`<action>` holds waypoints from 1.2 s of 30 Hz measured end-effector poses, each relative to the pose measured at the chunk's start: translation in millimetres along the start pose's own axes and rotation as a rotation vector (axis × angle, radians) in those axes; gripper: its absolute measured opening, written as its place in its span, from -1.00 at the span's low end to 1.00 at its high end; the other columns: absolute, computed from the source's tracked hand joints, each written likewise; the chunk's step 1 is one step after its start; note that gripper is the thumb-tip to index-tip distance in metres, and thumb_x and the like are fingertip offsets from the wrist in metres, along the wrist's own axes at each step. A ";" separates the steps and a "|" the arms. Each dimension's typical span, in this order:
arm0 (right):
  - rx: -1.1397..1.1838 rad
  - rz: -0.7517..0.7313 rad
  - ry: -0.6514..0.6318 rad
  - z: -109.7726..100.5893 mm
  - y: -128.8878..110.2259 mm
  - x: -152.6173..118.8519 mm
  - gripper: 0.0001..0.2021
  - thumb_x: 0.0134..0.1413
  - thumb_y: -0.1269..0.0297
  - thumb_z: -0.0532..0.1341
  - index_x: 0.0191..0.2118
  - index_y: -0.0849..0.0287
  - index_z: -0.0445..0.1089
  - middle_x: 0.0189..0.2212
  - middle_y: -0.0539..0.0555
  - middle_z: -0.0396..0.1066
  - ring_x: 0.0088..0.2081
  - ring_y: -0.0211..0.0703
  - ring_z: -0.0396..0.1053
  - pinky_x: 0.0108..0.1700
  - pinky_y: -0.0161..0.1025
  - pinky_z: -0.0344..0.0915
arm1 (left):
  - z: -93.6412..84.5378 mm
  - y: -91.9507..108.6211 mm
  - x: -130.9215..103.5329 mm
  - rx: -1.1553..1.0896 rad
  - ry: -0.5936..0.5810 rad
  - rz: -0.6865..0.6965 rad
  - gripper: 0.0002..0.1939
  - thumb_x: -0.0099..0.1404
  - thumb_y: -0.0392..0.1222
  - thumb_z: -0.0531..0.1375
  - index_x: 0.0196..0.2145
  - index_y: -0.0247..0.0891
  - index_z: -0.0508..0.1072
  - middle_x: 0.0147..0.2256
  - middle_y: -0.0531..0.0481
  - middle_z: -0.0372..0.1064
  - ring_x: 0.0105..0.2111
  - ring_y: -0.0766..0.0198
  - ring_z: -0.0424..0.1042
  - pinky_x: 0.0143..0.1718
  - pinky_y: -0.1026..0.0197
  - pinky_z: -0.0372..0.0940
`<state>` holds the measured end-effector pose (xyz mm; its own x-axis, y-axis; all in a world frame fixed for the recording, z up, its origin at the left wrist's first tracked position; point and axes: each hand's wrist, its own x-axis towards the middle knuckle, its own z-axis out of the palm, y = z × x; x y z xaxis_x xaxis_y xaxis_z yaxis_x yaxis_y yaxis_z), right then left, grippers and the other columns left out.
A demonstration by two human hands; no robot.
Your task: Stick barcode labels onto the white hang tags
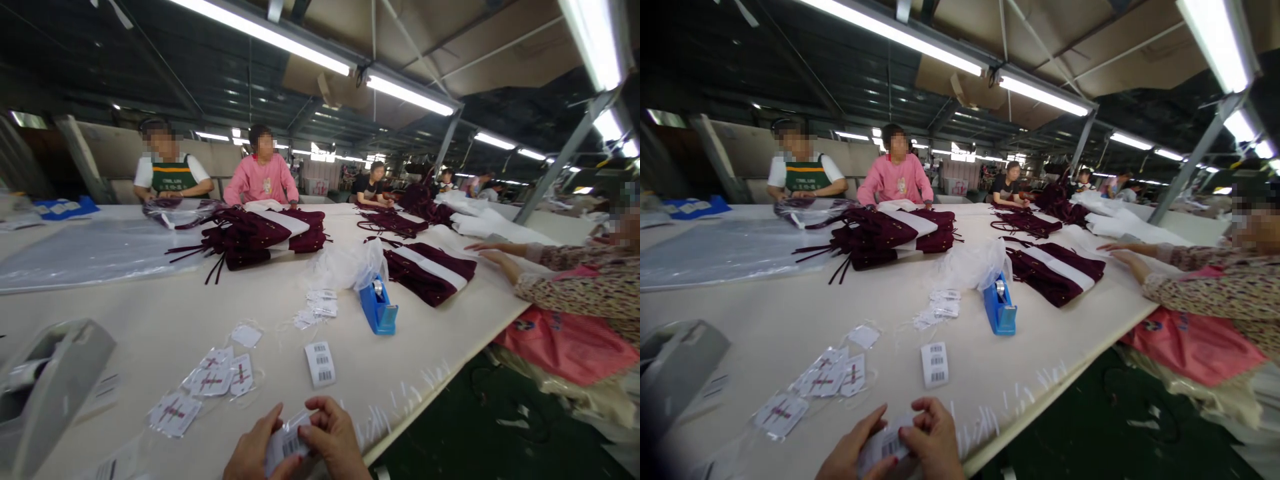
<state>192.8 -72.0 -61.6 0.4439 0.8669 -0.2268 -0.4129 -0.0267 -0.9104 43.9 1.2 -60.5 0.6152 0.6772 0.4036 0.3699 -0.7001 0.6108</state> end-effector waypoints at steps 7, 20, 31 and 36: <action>-0.050 -0.008 -0.052 4.9 2.6 -6.5 -0.59 -0.36 0.15 0.36 -0.32 0.18 0.28 -0.65 -0.13 0.22 -0.62 -0.36 0.17 -0.51 -0.37 0.07 | -29.1 22.6 13.0 -0.429 -0.352 -0.566 -0.67 0.06 0.02 0.09 -0.54 -0.34 0.43 -0.61 0.05 0.32 -0.54 0.29 0.27 -0.50 0.30 0.14; -0.257 -0.040 -0.136 7.0 -15.9 -18.0 -0.55 -0.18 0.20 0.30 -0.12 0.16 0.21 -0.40 0.00 0.38 -0.39 -0.22 0.35 -0.36 -0.28 0.24 | -25.0 32.9 17.8 -0.644 -0.294 -0.683 -0.72 0.01 -0.03 0.15 -0.54 -0.36 0.37 -0.62 0.12 0.22 -0.57 0.40 0.17 -0.53 0.34 0.07; -0.296 -0.145 -0.069 -2.0 -68.1 52.2 -0.52 -0.26 0.15 0.33 -0.15 0.18 0.24 -0.53 -0.06 0.36 -0.55 -0.30 0.29 -0.51 -0.32 0.25 | -26.8 -0.3 -7.8 -0.042 0.065 -0.289 -0.65 0.19 -0.05 0.09 -0.12 -0.30 0.34 -0.35 -0.06 0.41 -0.36 0.25 0.38 -0.27 0.20 0.29; -0.554 -0.309 0.220 -23.2 -121.8 133.2 -0.44 -0.18 0.01 0.23 -0.03 0.17 0.22 -0.38 0.05 0.38 -0.43 -0.18 0.39 -0.36 -0.19 0.34 | -22.5 -11.0 -16.4 0.094 0.157 -0.173 -0.73 0.25 -0.18 0.03 -0.11 -0.30 0.30 -0.33 -0.09 0.39 -0.34 0.27 0.38 -0.26 0.19 0.34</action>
<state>320.6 35.2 11.1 0.6525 0.7553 0.0605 0.2018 -0.0963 -0.9747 14.0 2.9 -58.5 0.4245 0.8104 0.4038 0.5281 -0.5838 0.6166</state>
